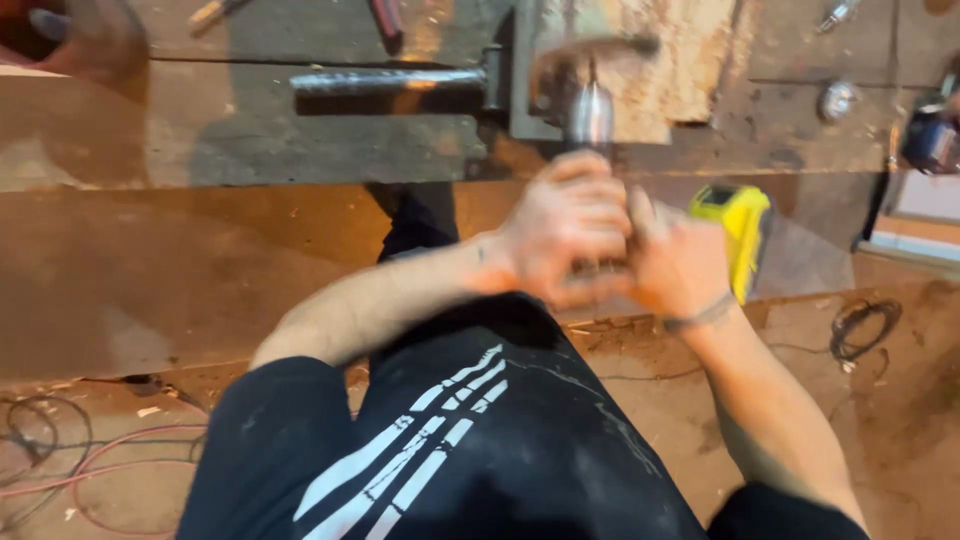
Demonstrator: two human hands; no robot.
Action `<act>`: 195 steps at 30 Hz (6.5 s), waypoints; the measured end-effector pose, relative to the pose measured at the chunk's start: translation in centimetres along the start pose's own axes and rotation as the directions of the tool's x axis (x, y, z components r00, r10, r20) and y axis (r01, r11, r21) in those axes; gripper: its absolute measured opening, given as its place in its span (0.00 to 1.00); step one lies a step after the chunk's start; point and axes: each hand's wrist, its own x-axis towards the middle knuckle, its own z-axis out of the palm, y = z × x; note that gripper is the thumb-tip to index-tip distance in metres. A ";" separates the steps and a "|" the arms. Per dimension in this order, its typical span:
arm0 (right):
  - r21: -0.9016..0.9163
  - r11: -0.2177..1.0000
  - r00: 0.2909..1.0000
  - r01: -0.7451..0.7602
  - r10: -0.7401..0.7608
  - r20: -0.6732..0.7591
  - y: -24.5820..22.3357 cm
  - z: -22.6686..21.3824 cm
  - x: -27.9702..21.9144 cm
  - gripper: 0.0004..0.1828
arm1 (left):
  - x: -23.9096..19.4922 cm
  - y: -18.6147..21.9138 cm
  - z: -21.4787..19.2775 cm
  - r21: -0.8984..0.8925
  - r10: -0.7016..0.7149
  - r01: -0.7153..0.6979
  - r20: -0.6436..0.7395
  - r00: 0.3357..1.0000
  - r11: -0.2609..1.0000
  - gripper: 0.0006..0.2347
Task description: Cleaning a rusty metal part using a power drill with a wire brush attachment on a workbench.
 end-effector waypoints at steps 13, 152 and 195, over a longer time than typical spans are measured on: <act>0.026 0.999 0.998 -0.031 0.032 -0.047 -0.1 0.8 -0.1 0.25 | 0.0 -0.2 0.3 0.055 0.020 -0.024 0.070 0.997 0.998 0.12; 0.094 0.972 0.976 -0.215 0.210 0.055 1.5 0.1 5.3 0.31 | 3.3 -6.1 -1.8 0.029 -0.084 0.080 0.237 0.968 0.996 0.09; 0.128 0.947 0.955 -0.296 0.298 0.002 1.6 2.4 -4.2 0.27 | 2.2 -2.6 4.5 -0.089 0.000 0.025 0.267 0.964 0.996 0.09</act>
